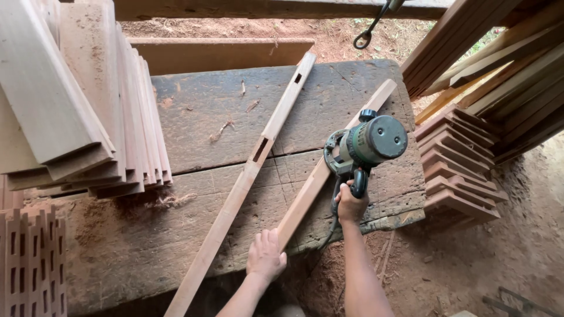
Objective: Routing slots into wooden pieces using a hand-held power router.
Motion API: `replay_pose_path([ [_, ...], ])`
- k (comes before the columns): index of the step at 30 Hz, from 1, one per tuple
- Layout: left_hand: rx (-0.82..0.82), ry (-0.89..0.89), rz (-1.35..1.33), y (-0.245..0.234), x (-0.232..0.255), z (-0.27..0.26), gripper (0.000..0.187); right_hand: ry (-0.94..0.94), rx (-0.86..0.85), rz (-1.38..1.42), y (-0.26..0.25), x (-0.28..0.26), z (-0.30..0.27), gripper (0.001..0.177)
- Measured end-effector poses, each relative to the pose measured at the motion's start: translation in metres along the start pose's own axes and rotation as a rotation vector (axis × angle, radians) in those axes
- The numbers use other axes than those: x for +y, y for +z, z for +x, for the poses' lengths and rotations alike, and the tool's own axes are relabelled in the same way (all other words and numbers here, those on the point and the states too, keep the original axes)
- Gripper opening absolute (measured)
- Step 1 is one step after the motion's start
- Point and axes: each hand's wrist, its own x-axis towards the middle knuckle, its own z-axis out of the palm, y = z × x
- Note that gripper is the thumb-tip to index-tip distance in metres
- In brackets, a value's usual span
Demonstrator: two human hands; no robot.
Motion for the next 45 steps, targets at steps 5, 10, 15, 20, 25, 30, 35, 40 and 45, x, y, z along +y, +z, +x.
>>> replay_pose_path([
  [5,0.151,0.032,0.002,0.017,-0.005,-0.002,0.069,-0.004,0.015,0.049,0.003,-0.001,0.023,0.008],
  [10,0.232,0.028,0.0,0.023,-0.006,-0.001,0.071,-0.025,0.03,0.109,0.005,0.004,0.048,0.009],
  [15,0.343,0.049,0.011,0.039,-0.011,0.002,0.077,-0.034,0.023,0.136,0.006,0.016,0.079,0.008],
  [20,0.251,0.035,0.049,0.043,-0.015,0.005,0.077,-0.021,0.029,0.082,0.007,0.002,0.095,0.007],
  [25,0.067,-0.015,0.048,0.024,-0.01,0.006,0.069,-0.039,0.029,0.058,0.01,-0.007,0.111,0.007],
  [30,0.191,-0.013,0.026,0.041,-0.016,0.008,0.074,-0.02,0.022,0.092,0.015,-0.013,0.12,0.006],
  [35,0.288,-0.002,-0.007,0.061,-0.026,0.013,0.078,-0.031,0.007,0.157,0.019,-0.006,0.139,0.006],
  [40,0.218,-0.066,-0.023,0.054,-0.024,0.01,0.079,-0.041,0.001,0.097,0.017,-0.018,0.137,0.009],
  [45,0.298,-0.049,-0.016,0.064,-0.026,0.012,0.082,-0.067,-0.021,0.098,0.014,0.003,0.165,0.008],
])
